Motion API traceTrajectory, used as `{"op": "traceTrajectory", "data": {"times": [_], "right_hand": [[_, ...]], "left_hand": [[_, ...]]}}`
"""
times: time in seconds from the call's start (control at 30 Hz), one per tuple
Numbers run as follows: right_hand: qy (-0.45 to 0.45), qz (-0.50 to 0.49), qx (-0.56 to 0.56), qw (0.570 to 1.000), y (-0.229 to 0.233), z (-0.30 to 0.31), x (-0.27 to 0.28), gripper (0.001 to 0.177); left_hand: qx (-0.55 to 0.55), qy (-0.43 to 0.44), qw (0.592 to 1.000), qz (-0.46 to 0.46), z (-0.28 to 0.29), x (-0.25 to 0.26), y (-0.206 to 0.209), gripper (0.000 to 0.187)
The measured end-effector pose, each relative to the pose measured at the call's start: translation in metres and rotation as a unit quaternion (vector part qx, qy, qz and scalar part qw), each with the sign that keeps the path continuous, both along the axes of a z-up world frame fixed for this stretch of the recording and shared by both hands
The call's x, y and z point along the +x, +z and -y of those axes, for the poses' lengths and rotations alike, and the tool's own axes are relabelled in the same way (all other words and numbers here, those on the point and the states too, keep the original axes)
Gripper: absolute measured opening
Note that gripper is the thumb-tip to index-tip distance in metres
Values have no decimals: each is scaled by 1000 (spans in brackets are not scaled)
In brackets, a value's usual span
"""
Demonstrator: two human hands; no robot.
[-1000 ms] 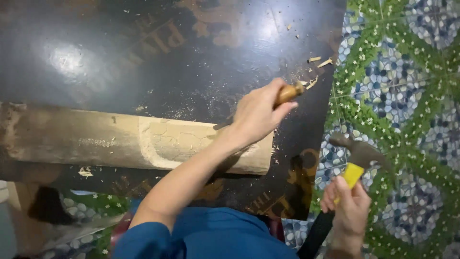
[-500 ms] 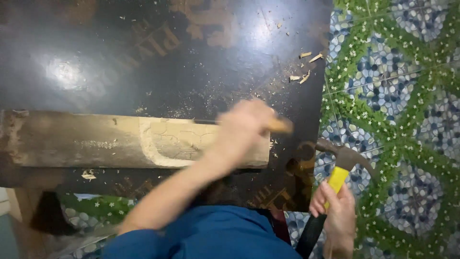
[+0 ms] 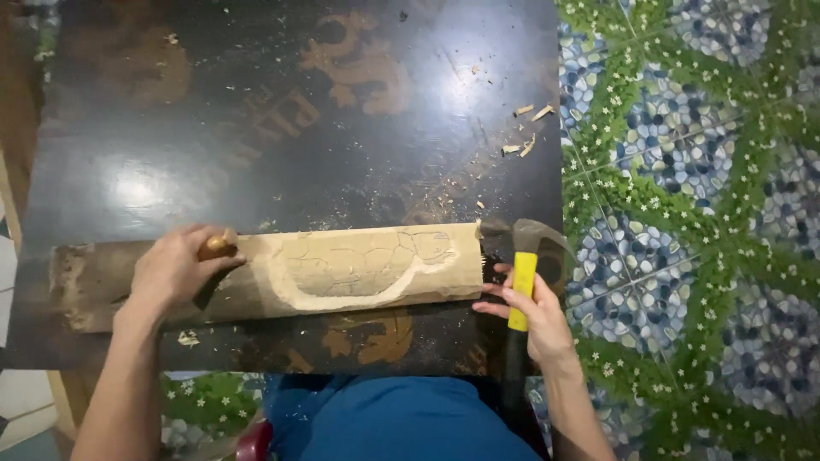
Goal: Carving a design into a wooden plank using a hammer and a chisel.
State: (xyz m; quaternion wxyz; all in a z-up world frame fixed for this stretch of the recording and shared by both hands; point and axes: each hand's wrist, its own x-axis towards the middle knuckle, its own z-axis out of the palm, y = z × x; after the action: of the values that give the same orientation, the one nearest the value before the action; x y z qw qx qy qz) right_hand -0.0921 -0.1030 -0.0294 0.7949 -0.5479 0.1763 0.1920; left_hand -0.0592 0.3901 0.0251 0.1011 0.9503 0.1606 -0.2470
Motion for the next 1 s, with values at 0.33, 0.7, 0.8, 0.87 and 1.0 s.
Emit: {"op": "traceTrajectory", "data": {"times": [0.33,0.7,0.8,0.87,1.0], "right_hand": [[-128,77,0,989,-4,-47,79,19],[-71,35,91,993,-20,-92,146,29],[-37,24,60,997,-1,-93,131,19],[-35,23,62,997,5,-85,117,25],[-22,55,14,998,5,-64,92,15]], "left_hand": [[45,7,999,-4,0,-32,-30,47],[-58,74,989,-113,51,-67,39,31],[-66,24,993,-93,59,-43,41,26],[-115,-22,993,34,79,-20,44,32],[-263,-187,872,368,147,41,51,35]]}}
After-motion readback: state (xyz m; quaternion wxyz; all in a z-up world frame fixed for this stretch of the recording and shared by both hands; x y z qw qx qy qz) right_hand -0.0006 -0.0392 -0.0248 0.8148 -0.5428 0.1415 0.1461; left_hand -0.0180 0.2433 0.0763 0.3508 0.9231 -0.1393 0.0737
